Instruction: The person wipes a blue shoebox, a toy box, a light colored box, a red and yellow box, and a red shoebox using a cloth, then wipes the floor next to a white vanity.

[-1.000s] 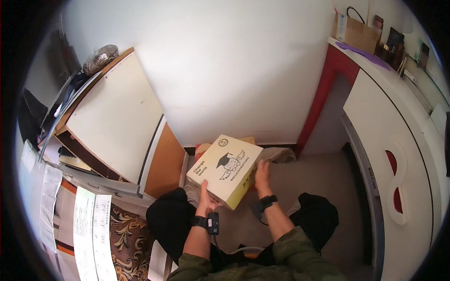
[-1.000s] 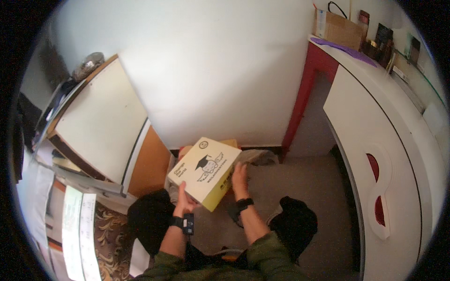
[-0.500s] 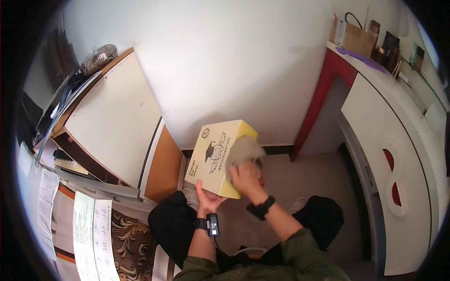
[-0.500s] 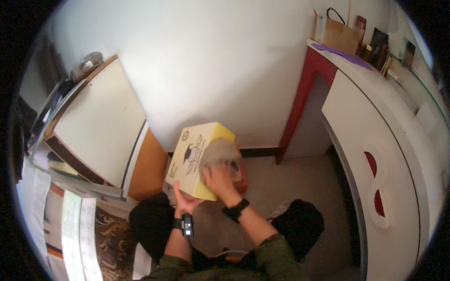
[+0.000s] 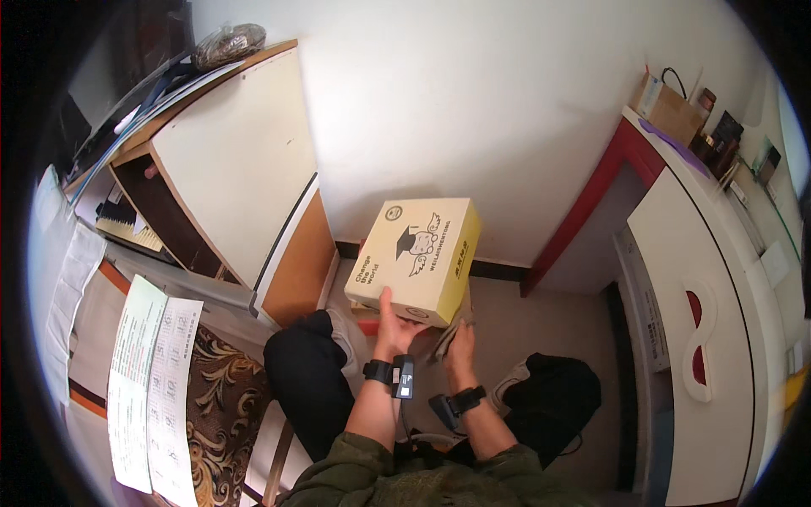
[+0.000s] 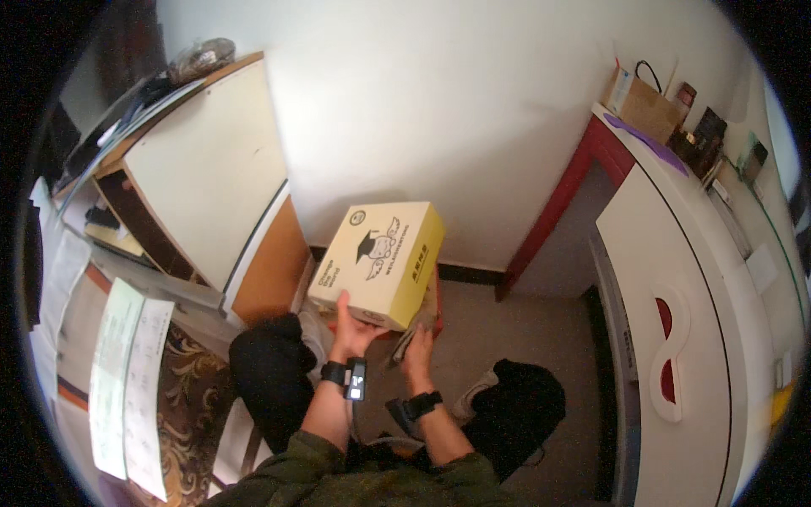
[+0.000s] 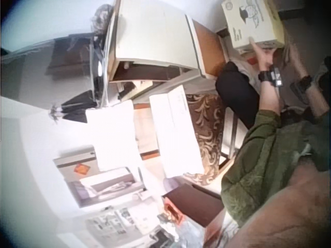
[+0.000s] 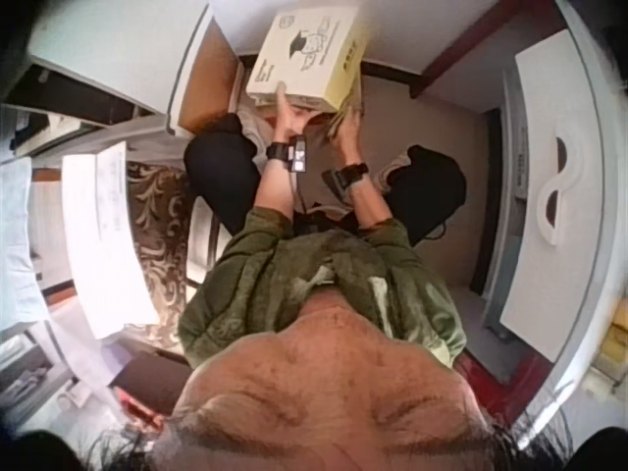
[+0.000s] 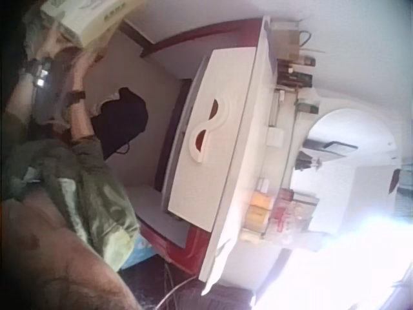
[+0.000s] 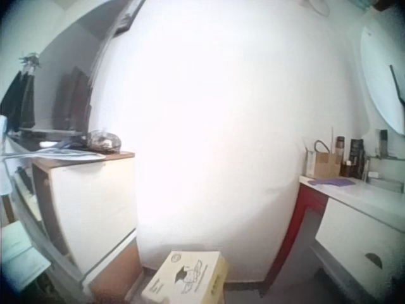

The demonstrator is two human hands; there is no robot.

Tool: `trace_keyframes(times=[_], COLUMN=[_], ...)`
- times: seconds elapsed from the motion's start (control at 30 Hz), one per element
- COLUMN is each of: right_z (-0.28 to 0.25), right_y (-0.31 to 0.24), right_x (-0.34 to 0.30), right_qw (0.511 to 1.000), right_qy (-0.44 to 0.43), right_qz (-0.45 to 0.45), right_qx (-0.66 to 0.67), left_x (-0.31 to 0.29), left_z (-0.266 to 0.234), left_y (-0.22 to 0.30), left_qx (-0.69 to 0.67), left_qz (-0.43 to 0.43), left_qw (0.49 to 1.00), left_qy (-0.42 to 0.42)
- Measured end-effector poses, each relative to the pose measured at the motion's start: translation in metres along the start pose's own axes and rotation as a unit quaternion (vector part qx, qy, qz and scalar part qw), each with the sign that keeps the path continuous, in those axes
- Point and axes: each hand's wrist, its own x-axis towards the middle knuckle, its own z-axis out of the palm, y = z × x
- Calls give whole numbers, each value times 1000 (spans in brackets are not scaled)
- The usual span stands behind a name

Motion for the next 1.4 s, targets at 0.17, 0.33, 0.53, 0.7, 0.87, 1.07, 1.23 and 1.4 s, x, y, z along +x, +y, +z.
trace_keyframes(times=[0.17, 0.33, 0.53, 0.7, 0.87, 1.07, 1.23, 1.4], right_z=[-17, -41, -58, -36, -36, -24, -51, -68], right_y=[11, -4, 9, 25, 69, 39, 11, 26], right_x=[18, 53, 77, 56, 31, 17, 97, 134], right_qw=[996, 971, 982, 983, 953, 922, 893, 967], right_qy=[84, 233, 178, 183, 55, -58, 80, 119], right_qz=[13, 45, 24, 26, -5, -174, -250, -62], right_qx=[-6, 21, 59, 17, -298, -342, -366, -216], left_x=[2, 2, 40, 43, 36, 60, 62, 51], left_z=[-25, -75, -100, -67, -25, -58, -51, -52], left_y=[-35, -26, 4, -32, -82, -54, -86, -69], left_qx=[55, 244, 266, 302, 297, 132, 167, 214], left_qz=[-82, -110, -95, -78, -43, -119, -45, -83], left_qw=[994, 943, 952, 940, 953, 984, 985, 971], left_qy=[35, 197, 122, 137, 45, -12, 14, 64])
